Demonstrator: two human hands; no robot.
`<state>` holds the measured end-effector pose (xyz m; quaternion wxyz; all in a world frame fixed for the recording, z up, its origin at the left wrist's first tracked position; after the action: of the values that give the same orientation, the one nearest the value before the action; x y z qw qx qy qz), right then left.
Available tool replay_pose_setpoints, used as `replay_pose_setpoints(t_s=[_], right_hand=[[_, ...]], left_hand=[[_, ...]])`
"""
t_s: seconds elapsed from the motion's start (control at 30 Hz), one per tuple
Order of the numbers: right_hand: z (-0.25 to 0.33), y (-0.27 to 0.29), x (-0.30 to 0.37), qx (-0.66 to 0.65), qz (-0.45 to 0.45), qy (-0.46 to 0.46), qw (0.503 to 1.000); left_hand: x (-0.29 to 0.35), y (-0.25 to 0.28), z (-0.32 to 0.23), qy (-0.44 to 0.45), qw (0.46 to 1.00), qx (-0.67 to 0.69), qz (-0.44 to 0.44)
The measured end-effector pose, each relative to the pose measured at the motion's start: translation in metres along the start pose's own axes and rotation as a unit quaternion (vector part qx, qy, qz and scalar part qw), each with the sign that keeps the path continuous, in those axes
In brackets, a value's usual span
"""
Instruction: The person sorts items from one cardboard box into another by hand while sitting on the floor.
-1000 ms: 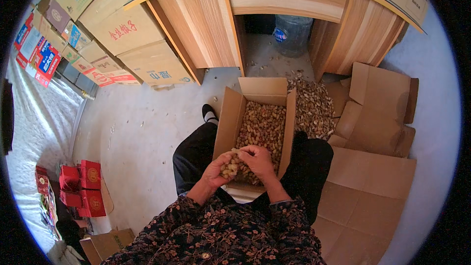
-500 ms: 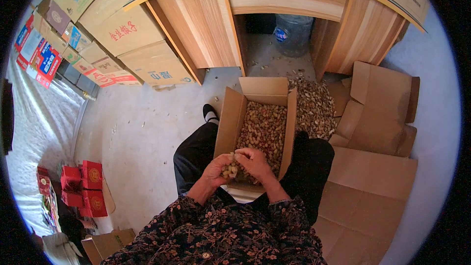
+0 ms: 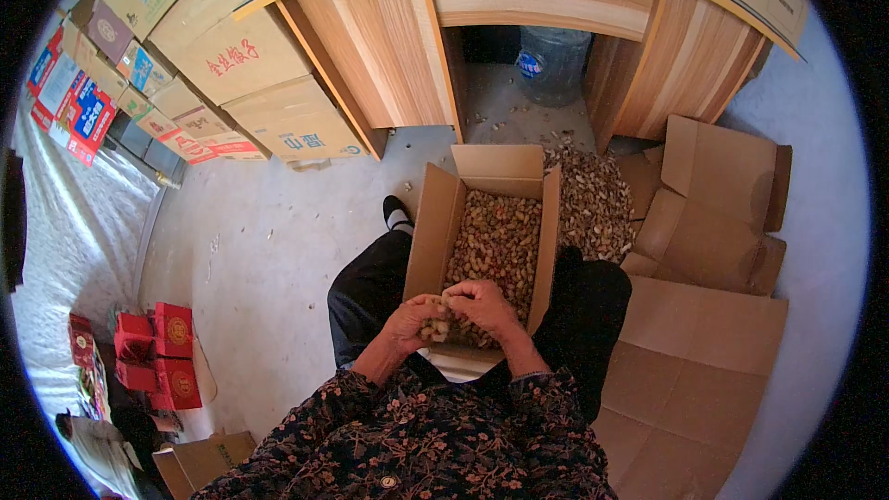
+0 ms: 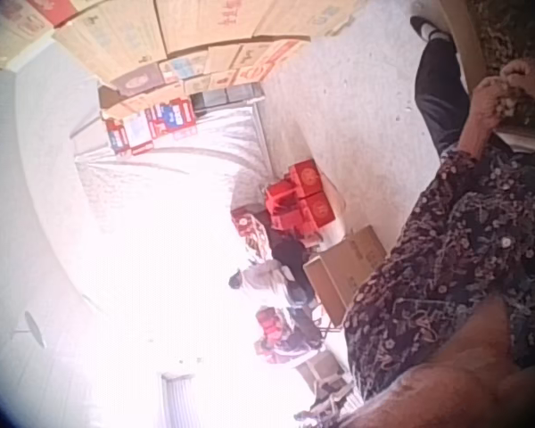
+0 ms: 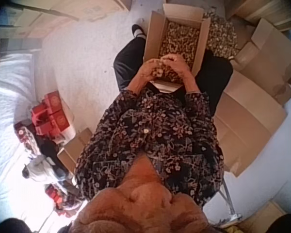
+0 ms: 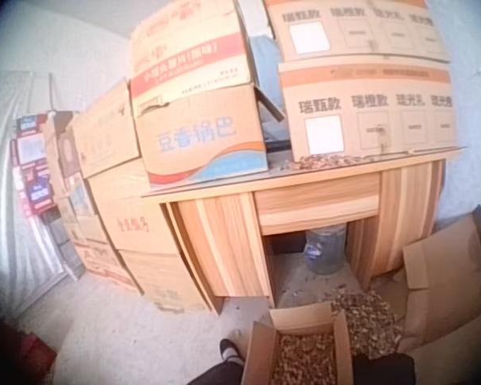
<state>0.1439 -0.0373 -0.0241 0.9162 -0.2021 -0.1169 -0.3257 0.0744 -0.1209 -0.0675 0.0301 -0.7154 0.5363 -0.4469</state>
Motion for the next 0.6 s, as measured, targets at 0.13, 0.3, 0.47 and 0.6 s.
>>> replay_pose_setpoints(t_s=[0.13,0.3,0.47,0.6], right_hand=[[-0.012,0.004,-0.005,-0.005,0.020,0.024,1.000],[-0.013,0.005,-0.006,0.043,0.003,0.007,0.999],[-0.010,0.006,-0.007,0.108,0.009,0.026,0.994],[-0.008,0.007,-0.005,0.128,-0.005,0.012,0.992]], left_hand=[[-0.003,0.003,0.002,0.007,1.000,-0.028,-0.012],[0.002,0.003,-0.005,-0.006,0.996,-0.073,-0.041],[0.005,0.006,-0.005,0.018,0.989,-0.128,-0.076],[0.005,0.004,-0.007,0.026,0.985,-0.149,-0.081]])
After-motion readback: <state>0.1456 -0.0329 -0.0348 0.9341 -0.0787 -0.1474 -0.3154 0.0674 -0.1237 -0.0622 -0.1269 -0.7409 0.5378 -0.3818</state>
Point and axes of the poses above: each hand's wrist, its own x-axis away from the middle knuckle, its own y-axis out of the back of the hand, z = x × y, the point moved 9 cm from there along -x, towards the middle knuckle, and after that the axes turned 12 degrees about -x, right-handed, at the moved point
